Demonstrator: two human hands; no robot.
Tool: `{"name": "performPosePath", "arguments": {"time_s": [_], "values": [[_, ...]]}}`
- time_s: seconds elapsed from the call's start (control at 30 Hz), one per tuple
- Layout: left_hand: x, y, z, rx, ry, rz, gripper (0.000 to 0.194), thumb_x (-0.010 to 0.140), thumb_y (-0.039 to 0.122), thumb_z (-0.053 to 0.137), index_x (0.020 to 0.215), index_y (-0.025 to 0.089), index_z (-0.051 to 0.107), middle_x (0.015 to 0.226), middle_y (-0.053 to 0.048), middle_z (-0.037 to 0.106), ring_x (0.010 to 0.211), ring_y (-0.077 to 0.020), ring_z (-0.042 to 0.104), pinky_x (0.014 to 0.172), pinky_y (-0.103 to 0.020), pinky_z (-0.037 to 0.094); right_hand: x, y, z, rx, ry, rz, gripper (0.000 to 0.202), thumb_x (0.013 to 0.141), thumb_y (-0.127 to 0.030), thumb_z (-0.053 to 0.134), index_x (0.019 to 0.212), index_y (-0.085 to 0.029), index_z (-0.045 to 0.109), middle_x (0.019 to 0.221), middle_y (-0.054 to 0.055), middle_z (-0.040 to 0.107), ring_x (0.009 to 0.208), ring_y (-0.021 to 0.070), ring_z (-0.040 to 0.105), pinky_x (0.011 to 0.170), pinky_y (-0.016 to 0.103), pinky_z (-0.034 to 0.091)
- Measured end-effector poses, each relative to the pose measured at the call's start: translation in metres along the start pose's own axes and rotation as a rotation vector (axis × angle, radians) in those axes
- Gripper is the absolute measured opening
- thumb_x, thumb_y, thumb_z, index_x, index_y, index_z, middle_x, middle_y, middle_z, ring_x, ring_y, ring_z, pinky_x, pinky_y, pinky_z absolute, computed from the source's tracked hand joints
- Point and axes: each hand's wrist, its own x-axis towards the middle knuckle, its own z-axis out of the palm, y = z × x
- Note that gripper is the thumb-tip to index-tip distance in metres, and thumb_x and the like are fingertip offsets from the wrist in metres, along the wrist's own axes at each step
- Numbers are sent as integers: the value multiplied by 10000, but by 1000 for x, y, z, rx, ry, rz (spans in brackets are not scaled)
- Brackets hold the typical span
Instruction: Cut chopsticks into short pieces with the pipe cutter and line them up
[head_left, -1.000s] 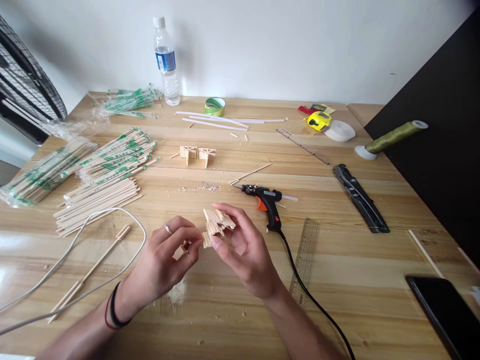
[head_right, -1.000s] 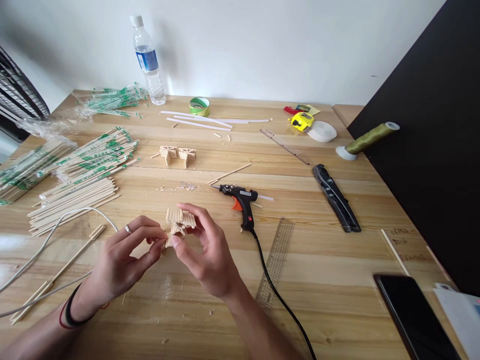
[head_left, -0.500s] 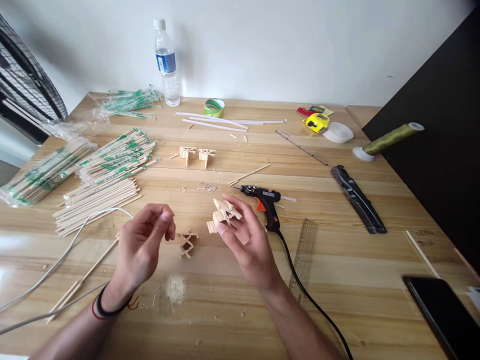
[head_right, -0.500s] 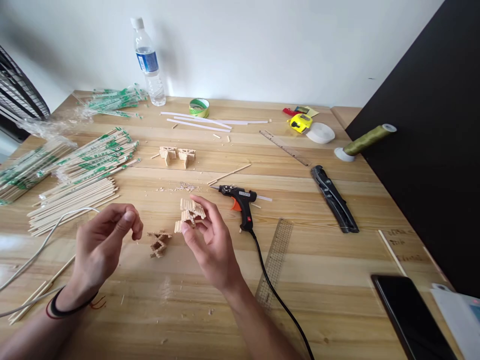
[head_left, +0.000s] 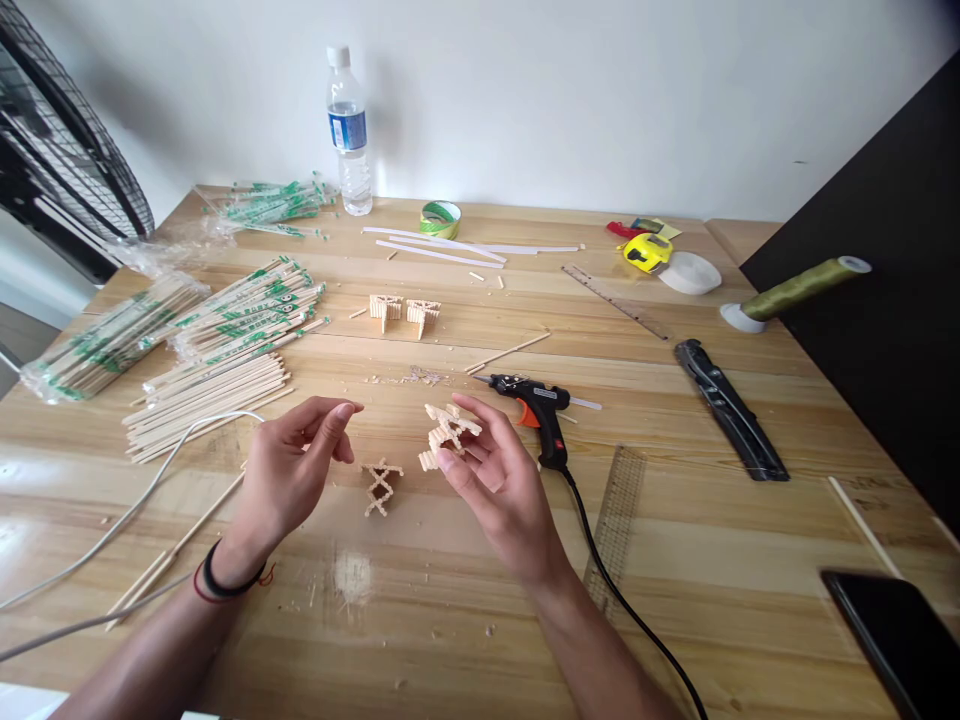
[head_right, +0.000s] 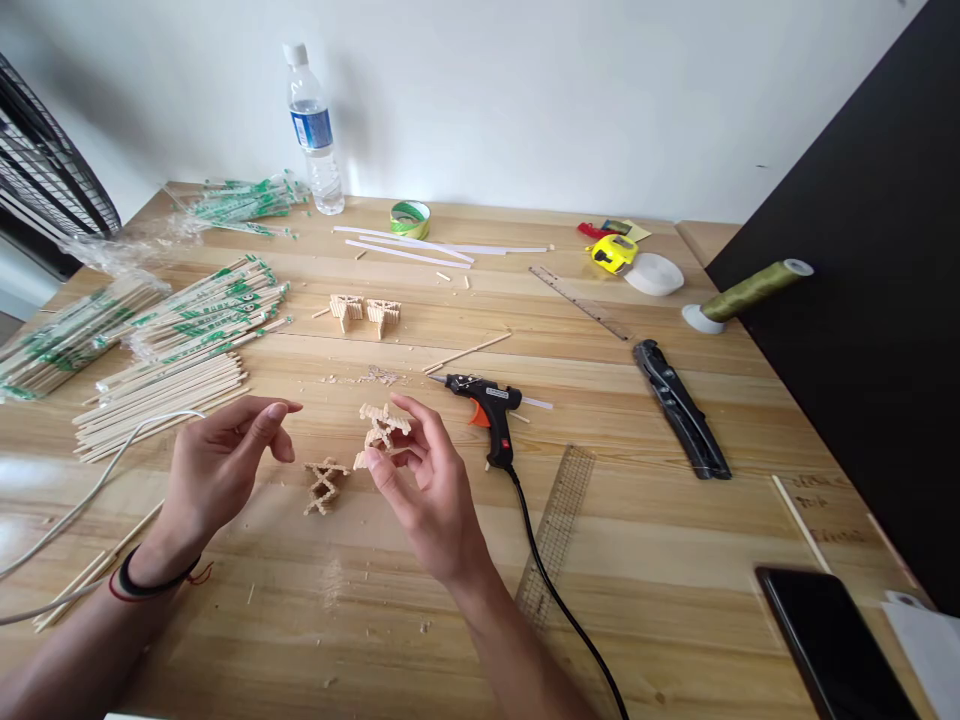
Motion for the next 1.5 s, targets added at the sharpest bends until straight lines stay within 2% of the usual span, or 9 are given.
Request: {"name": "performPosePath", "arguments": {"time_s": [0.1, 0.2, 0.33, 0.43, 0.63, 0.83, 1.07, 1.23, 1.5], "values": [[3, 0, -5, 115, -150, 143, 294, 1068, 343, 510, 1291, 252, 679, 982, -41, 758, 913, -185, 718, 857, -329, 563, 1, 2, -1, -7, -9, 1, 521, 916, -379, 754, 1397, -304, 568, 1121, 44, 682, 1024, 198, 698, 941, 346, 602], [6, -2, -10, 241, -406, 255, 315, 1034, 342, 584, 1334, 275, 652, 1360, -83, 652, 1223, -241, 645, 1064, -401, 510, 4, 2, -5, -2, -41, 23, 540, 891, -387, 792, 1386, -326, 586, 1219, 47, 693, 1034, 196, 704, 954, 347, 599], [7, -4, -18, 294, -646, 253, 623, 913, 350, 770, 1481, 308, 518, 1491, -92, 560, 1366, -280, 556, 1160, -449, 464, 10, 1, -15, -21, -56, 70, 564, 827, -408, 853, 1327, -301, 615, 1199, 51, 710, 1028, 198, 703, 963, 357, 593], [6, -4, -18, 299, -732, 248, 868, 765, 274, 905, 1511, 319, 463, 1486, -89, 558, 1359, -295, 548, 1143, -466, 481, 14, -1, -25, -51, -101, 161, 573, 751, -428, 906, 1230, -267, 634, 1114, 53, 719, 996, 208, 711, 904, 349, 606], [5, 0, -9, 339, -713, 294, 625, 763, 101, 832, 1317, 266, 595, 1254, -46, 678, 1189, -265, 626, 1050, -436, 529, 16, -2, -36, -212, -316, 277, 550, 663, -415, 959, 1097, -245, 668, 1048, 34, 727, 890, 198, 725, 789, 314, 610], [3, -3, -1, 248, -511, 298, 575, 877, 182, 759, 1380, 283, 498, 1351, -66, 651, 1229, -248, 646, 1066, -411, 519, 18, 1, -32, -310, -220, 167, 549, 678, -475, 938, 1104, -217, 708, 1118, 76, 747, 874, 217, 737, 807, 362, 632], [2, -3, 3, 212, -513, 343, 531, 912, 151, 716, 1382, 277, 504, 1350, -63, 648, 1233, -225, 642, 1063, -374, 517, 21, 8, -36, -240, -246, 110, 517, 723, -428, 917, 1169, -224, 752, 1201, 89, 737, 971, 248, 764, 869, 384, 646], [4, -5, 2, 213, -539, 335, 504, 898, 177, 751, 1346, 256, 533, 1334, -85, 631, 1242, -245, 608, 1084, -409, 493, 20, 3, -36, -383, -269, 87, 413, 778, -356, 875, 1157, -236, 762, 1086, 58, 786, 869, 227, 762, 846, 384, 630], [9, -4, -2, 280, -579, 233, 514, 836, 234, 809, 1305, 244, 599, 1232, -92, 660, 1186, -286, 622, 1056, -471, 510, 23, 1, -36, -665, -234, -103, 260, 839, -365, 840, 1068, -254, 783, 1127, 80, 780, 1060, 299, 710, 977, 473, 555]]}}
